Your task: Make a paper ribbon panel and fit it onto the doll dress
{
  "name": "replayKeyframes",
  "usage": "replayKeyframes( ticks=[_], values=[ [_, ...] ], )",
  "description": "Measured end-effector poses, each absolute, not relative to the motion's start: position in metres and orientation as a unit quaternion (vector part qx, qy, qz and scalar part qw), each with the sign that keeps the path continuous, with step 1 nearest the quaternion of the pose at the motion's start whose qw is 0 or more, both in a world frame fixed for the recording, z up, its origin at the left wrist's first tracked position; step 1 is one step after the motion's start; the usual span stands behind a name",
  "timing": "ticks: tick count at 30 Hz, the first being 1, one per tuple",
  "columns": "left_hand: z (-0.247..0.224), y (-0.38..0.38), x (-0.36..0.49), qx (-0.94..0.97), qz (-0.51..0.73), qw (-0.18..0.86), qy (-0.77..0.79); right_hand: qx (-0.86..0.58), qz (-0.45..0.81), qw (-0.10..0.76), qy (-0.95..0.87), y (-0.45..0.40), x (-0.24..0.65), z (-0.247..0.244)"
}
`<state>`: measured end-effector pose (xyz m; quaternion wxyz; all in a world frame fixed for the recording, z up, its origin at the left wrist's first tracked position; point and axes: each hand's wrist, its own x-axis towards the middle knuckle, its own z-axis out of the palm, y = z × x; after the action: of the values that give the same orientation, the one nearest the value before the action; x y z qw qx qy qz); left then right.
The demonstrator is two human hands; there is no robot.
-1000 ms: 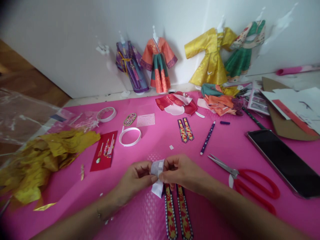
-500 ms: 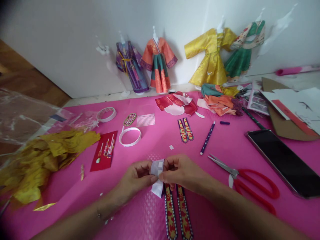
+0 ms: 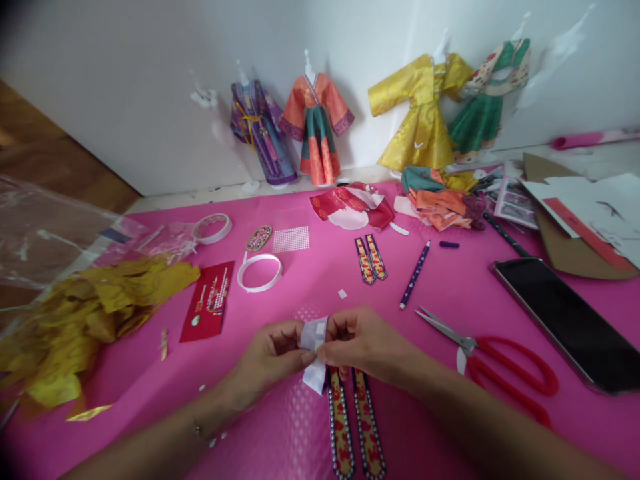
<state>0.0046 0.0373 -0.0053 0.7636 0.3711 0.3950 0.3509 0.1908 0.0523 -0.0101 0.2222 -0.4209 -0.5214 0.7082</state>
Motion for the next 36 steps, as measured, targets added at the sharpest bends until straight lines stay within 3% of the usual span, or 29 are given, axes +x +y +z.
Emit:
replayKeyframes(
  ticks=[36],
  values=[
    [-0.0034, 0.0371, 0.0035, 0.391, 0.34, 0.747, 0.416, -0.389, 0.739, 0.22, -0.505, 0.0531, 0.1902, -0.0085]
  ],
)
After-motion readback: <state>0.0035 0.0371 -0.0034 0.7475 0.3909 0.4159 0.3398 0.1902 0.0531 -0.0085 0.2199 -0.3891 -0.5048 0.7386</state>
